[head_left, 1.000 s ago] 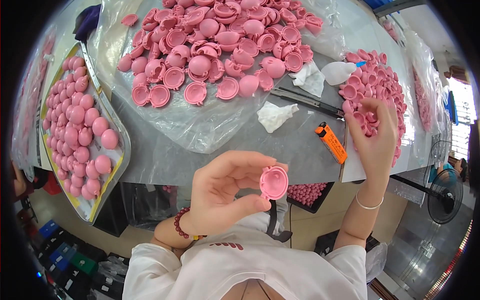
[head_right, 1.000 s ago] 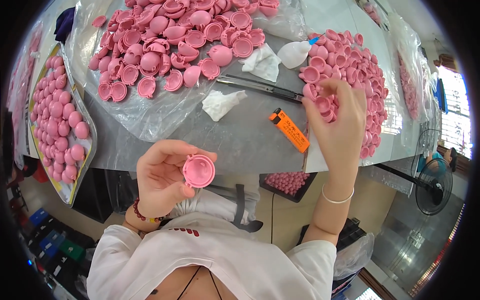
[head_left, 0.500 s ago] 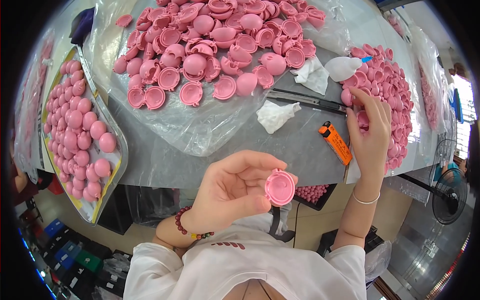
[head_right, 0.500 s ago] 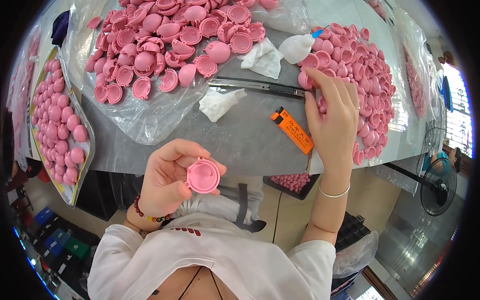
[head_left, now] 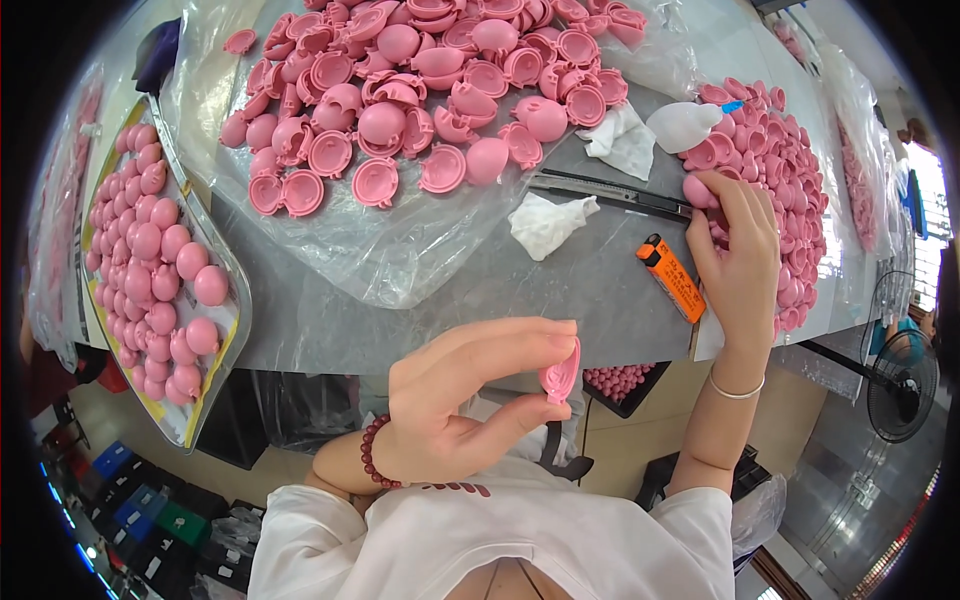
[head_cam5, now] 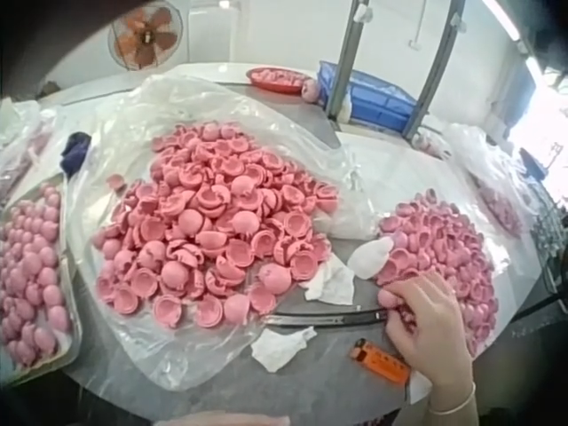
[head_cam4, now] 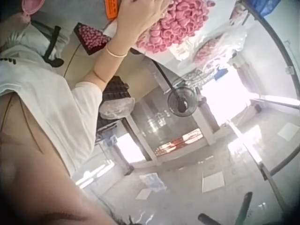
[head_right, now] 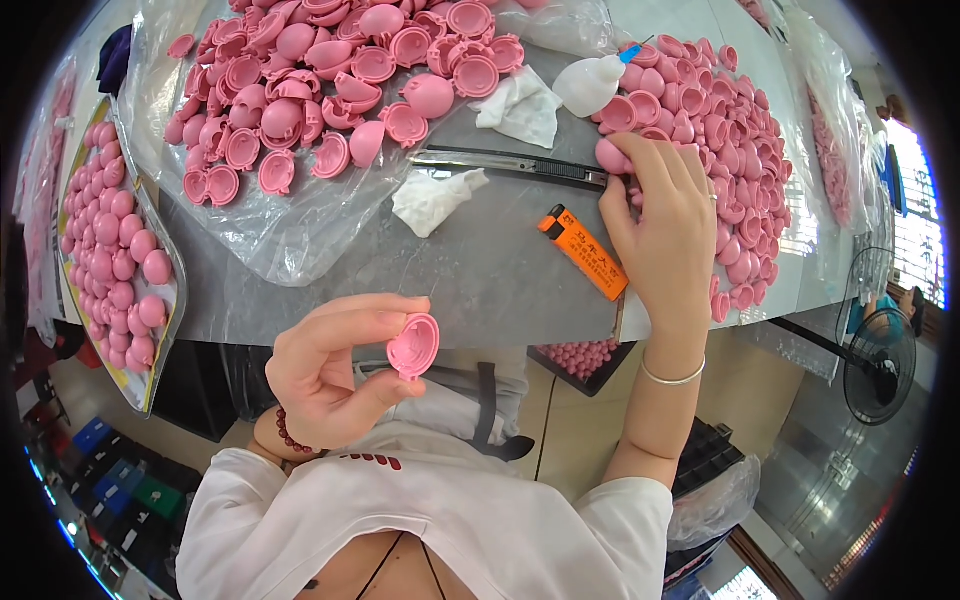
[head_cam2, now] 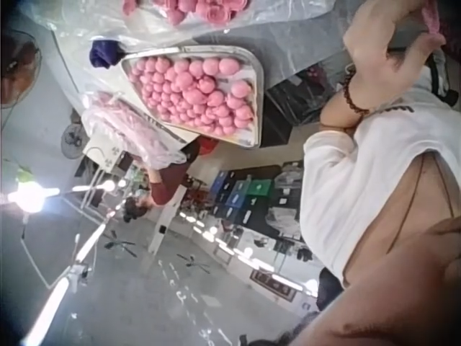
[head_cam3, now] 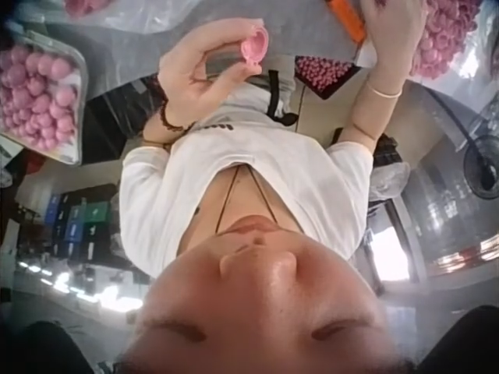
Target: Applying adhesive to the rim of small pink plastic halves and pressing them together to assemble toy parts.
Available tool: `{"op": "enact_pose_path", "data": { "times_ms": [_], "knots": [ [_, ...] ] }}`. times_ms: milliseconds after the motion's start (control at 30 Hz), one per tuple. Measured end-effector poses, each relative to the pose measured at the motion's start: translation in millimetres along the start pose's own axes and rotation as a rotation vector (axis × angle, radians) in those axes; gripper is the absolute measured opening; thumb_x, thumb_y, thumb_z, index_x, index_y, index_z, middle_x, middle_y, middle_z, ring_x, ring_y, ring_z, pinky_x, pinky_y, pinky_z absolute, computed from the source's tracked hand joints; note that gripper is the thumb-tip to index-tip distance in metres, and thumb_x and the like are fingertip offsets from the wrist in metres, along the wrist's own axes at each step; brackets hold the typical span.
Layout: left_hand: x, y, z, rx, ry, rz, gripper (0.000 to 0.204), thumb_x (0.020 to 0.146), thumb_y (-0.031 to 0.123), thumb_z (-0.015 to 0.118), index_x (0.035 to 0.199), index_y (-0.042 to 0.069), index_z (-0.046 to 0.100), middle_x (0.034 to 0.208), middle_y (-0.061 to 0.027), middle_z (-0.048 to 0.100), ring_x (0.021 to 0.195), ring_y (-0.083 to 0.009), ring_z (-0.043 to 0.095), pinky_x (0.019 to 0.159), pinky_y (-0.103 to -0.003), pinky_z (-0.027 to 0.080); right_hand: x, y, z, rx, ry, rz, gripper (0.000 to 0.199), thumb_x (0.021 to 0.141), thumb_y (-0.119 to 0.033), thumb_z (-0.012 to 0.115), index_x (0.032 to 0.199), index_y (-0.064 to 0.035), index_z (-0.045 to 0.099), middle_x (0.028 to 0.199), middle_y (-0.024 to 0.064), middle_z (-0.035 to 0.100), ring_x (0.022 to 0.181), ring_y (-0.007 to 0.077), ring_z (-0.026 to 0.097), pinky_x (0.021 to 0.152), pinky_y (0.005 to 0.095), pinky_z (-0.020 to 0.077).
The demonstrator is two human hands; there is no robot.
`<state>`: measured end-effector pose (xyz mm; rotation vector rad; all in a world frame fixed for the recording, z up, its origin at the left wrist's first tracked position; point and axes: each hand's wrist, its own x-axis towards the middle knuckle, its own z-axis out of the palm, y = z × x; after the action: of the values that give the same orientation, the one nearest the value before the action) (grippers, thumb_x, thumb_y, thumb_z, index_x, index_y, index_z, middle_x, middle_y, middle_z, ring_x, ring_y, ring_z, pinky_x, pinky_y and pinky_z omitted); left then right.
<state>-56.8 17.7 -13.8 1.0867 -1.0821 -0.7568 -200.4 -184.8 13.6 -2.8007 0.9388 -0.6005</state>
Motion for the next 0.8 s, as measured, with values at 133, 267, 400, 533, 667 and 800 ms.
{"op": "enact_pose_path", "data": {
  "times_ms": [133,267,400,533,667,800],
  "knots": [
    [-0.9,2.8,3.0,-0.018,0.041,-0.032,0.037,0.062,-0.003,0.067,0.096,-0.005,0.052,0.098,-0.0210,0.055,0.086,-0.0226,0.057,0.073,-0.028,0.046,-2.9,5.4,1.2,-0.009,0.153,-0.078,0.013,0.063,0.000,0.055,0.076,-0.0003,0.052,0.074,0.0086,0.050,0.065,0.0203,0.045,0.062,0.0291,0.0386],
    [0.0,1.3,4.0,-0.522,0.035,-0.240,0.041,0.067,-0.001,0.065,0.101,-0.004,0.043,0.103,-0.0256,0.050,0.087,-0.0237,0.056,0.075,-0.030,0.046,-24.6,-15.3,-22.2,0.485,0.105,0.109,0.010,0.065,-0.001,0.055,0.072,0.0008,0.049,0.073,0.0099,0.047,0.065,0.0213,0.044,0.063,0.0276,0.0359],
    [-0.1,-3.0,3.5,-0.677,0.029,-0.251,0.041,0.071,0.004,0.063,0.104,0.000,0.039,0.105,-0.0261,0.049,0.086,-0.0249,0.057,0.072,-0.033,0.049,-41.0,-52.2,-19.3,0.536,-0.202,-0.006,0.010,0.067,-0.005,0.054,0.068,-0.0005,0.046,0.068,0.0095,0.045,0.065,0.0228,0.044,0.061,0.0286,0.0346],
    [1.0,-6.1,3.6,-0.947,-0.020,-0.325,0.040,0.073,0.008,0.062,0.105,0.003,0.038,0.105,-0.0265,0.048,0.080,-0.0266,0.059,0.067,-0.036,0.051,-45.2,-66.5,-5.0,0.278,-0.451,-0.181,0.011,0.068,-0.008,0.054,0.067,-0.0036,0.044,0.064,0.0081,0.044,0.059,0.0225,0.046,0.049,0.0317,0.0348],
    [0.3,-7.5,2.0,-1.046,-0.060,-0.347,0.042,0.071,0.008,0.063,0.104,0.003,0.038,0.103,-0.0267,0.049,0.075,-0.0267,0.060,0.066,-0.036,0.051,-41.7,-72.0,0.9,0.254,-0.433,-0.119,0.012,0.070,-0.009,0.054,0.068,-0.0043,0.043,0.060,0.0058,0.046,0.053,0.0211,0.047,0.040,0.0308,0.0333],
    [-2.2,-0.5,3.3,-0.905,0.014,-0.367,0.044,0.067,0.006,0.067,0.102,0.000,0.042,0.101,-0.0257,0.050,0.081,-0.0264,0.058,0.069,-0.035,0.050,-35.9,-69.3,-11.9,0.257,-0.648,-0.143,0.014,0.071,-0.012,0.054,0.069,-0.0039,0.043,0.057,0.0045,0.047,0.052,0.0209,0.049,0.042,0.0299,0.0348]
  ]
}}
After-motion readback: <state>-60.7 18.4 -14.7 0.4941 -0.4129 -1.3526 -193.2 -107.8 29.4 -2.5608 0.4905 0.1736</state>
